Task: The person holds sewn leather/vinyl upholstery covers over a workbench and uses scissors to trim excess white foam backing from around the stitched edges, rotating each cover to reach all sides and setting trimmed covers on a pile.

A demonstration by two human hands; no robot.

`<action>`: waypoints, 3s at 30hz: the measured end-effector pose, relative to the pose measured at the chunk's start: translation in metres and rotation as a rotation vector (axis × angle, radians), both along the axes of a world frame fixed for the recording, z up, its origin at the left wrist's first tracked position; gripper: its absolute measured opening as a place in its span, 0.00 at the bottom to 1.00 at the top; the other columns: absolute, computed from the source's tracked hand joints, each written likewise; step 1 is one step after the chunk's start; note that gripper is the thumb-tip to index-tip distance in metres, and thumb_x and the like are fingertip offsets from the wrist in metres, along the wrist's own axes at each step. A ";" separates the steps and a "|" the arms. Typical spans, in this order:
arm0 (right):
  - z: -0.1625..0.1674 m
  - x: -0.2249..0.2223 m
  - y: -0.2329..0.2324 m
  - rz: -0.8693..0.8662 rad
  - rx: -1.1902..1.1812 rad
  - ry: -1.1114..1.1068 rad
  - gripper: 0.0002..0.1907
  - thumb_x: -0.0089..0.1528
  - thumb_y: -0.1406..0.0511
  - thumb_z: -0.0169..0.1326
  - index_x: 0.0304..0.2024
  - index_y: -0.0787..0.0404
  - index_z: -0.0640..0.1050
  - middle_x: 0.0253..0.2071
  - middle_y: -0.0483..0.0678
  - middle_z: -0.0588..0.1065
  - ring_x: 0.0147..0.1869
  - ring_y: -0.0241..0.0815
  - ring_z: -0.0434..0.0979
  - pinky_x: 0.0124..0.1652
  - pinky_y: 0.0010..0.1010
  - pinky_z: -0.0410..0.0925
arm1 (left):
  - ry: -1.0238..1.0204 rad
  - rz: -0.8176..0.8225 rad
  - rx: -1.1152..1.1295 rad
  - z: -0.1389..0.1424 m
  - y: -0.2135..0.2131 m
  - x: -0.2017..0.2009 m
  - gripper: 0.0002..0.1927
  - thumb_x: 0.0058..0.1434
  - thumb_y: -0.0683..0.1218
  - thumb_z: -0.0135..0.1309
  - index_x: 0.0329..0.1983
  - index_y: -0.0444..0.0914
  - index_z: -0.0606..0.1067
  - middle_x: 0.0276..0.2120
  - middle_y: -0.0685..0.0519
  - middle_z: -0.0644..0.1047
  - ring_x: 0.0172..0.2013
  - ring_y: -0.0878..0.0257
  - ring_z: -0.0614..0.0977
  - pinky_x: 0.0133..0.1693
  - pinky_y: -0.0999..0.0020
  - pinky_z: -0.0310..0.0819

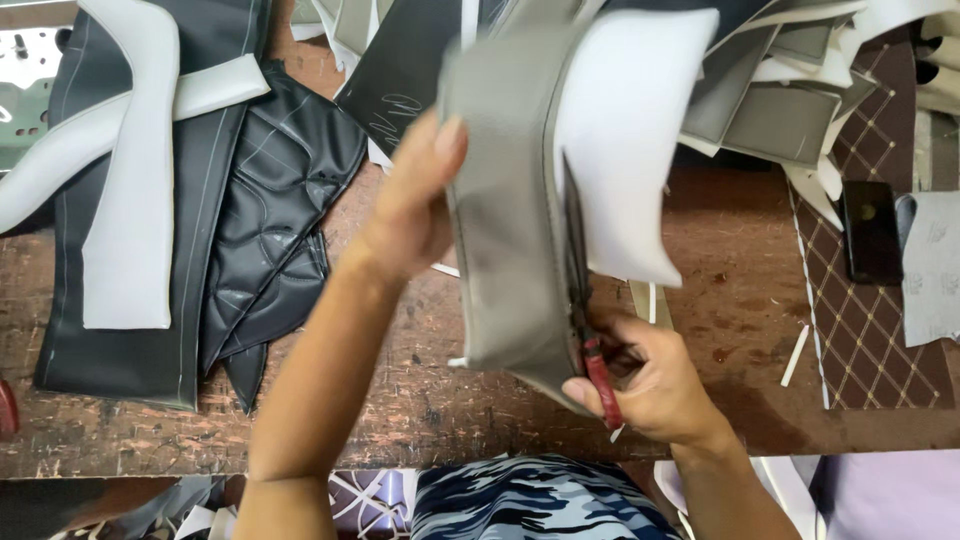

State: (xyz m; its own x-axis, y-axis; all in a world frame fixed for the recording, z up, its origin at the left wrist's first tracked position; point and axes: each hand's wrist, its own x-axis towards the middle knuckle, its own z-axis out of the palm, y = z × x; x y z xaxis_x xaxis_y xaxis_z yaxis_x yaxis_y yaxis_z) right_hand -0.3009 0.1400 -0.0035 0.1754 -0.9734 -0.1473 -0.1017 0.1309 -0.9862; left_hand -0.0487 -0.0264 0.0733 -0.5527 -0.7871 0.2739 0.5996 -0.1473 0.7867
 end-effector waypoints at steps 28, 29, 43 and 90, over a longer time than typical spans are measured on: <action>0.011 0.012 -0.002 0.105 -0.070 -0.569 0.48 0.50 0.52 0.77 0.64 0.70 0.71 0.39 0.48 0.76 0.42 0.39 0.76 0.43 0.30 0.71 | -0.136 0.514 -0.579 0.036 0.032 -0.030 0.31 0.81 0.36 0.55 0.77 0.41 0.51 0.61 0.54 0.69 0.61 0.68 0.72 0.66 0.74 0.65; 0.012 0.013 -0.003 0.137 -0.102 -0.618 0.44 0.52 0.52 0.76 0.60 0.70 0.73 0.40 0.48 0.76 0.44 0.39 0.77 0.45 0.31 0.72 | -0.134 0.514 -0.571 0.035 0.034 -0.032 0.32 0.80 0.36 0.55 0.76 0.41 0.51 0.61 0.53 0.69 0.61 0.68 0.72 0.66 0.73 0.65; 0.033 0.025 -0.017 0.125 -0.262 -0.664 0.34 0.56 0.49 0.70 0.47 0.70 0.76 0.38 0.46 0.79 0.40 0.36 0.80 0.43 0.29 0.74 | -0.091 0.400 -0.323 0.029 0.049 -0.047 0.34 0.74 0.38 0.56 0.76 0.37 0.52 0.62 0.47 0.72 0.58 0.62 0.75 0.62 0.67 0.71; 0.041 0.017 -0.027 -0.029 -0.214 -0.753 0.45 0.62 0.46 0.63 0.66 0.74 0.65 0.56 0.52 0.75 0.58 0.39 0.76 0.55 0.30 0.70 | -0.170 0.398 -0.015 0.009 0.049 -0.094 0.18 0.66 0.45 0.61 0.54 0.30 0.74 0.43 0.50 0.80 0.41 0.66 0.81 0.45 0.71 0.78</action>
State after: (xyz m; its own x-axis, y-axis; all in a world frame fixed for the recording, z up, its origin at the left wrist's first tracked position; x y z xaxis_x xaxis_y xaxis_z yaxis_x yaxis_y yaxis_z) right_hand -0.2838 0.1126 0.0373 0.1275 -0.9730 0.1922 0.6055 -0.0771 -0.7921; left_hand -0.1431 0.0227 0.0826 -0.2447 -0.9447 0.2184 0.4693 0.0817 0.8792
